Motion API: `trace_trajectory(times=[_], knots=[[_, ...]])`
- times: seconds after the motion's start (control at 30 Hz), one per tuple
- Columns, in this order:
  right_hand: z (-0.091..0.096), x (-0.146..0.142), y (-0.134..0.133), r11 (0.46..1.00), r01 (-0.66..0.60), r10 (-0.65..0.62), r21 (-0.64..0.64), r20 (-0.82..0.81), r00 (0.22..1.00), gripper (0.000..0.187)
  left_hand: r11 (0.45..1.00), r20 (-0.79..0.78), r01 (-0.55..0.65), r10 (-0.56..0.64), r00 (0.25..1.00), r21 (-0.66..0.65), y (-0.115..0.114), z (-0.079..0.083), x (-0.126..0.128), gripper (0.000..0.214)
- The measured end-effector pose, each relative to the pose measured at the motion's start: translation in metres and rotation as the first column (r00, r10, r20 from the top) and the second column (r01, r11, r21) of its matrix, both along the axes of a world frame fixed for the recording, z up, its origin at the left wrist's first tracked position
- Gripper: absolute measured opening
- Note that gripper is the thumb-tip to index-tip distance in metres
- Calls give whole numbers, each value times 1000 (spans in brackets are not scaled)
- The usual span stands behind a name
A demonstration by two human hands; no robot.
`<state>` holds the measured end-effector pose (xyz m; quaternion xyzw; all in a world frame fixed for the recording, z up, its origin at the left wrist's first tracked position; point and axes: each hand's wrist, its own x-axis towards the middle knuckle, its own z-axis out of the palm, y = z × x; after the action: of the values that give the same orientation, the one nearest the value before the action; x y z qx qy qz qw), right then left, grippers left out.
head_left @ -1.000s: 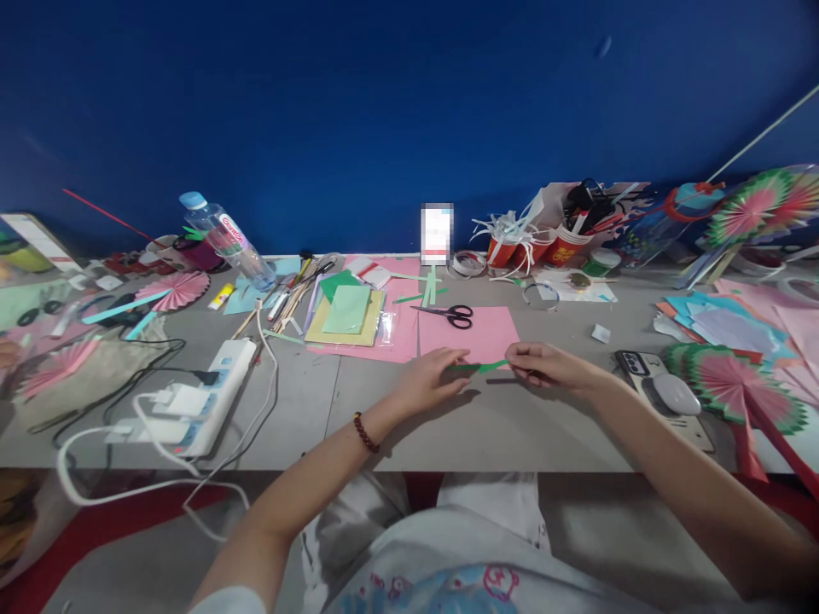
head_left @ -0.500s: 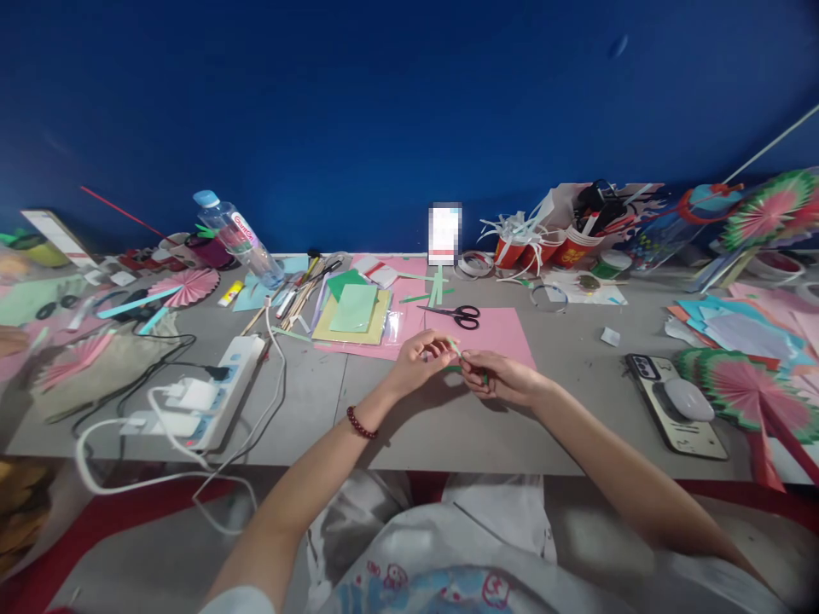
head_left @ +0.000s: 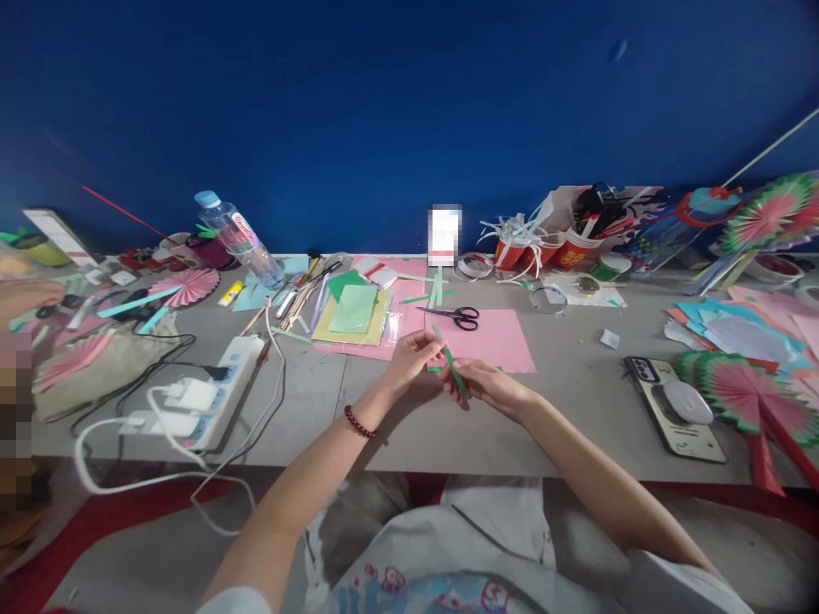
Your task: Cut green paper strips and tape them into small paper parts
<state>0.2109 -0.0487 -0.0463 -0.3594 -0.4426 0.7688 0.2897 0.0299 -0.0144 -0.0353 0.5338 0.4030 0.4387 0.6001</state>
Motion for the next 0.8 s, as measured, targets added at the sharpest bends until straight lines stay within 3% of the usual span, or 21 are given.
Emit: trace_trajectory(times=[0.13, 0.33, 0.47, 0.57, 0.6, 0.67, 0.73, 0.8], knots=[[2, -5, -6, 996, -66, 62, 59, 64, 996, 39, 1000, -33, -15, 15, 999, 0, 1, -3, 1, 35], [0, -4, -10, 968, -250, 250, -12, 23, 968, 39, 997, -103, -59, 64, 993, 50, 5, -8, -1, 33], [6, 4, -7, 876, -481, 478, -19, 161, 864, 44, 994, -119, -59, 69, 990, 90, 9, -15, -3, 29], [23, 14, -2, 763, -646, 617, -16, 313, 722, 44, 986, -205, -86, 115, 972, 142, 10, -19, -2, 25], [29, 18, 2, 749, -663, 621, -4, 356, 699, 43, 980, -257, -103, 145, 955, 171, 10, -20, -2, 24], [40, 29, 17, 814, -575, 484, 84, 452, 750, 42, 974, -356, -101, 170, 919, 202, 9, -21, 0, 22], [44, 41, 40, 899, -375, 215, 226, 519, 827, 41, 980, -418, -72, 145, 897, 185, 8, -22, 2, 21], [40, 51, 70, 908, -157, -100, 387, 566, 818, 36, 984, -474, -31, 113, 873, 178, 5, -21, 3, 19]])
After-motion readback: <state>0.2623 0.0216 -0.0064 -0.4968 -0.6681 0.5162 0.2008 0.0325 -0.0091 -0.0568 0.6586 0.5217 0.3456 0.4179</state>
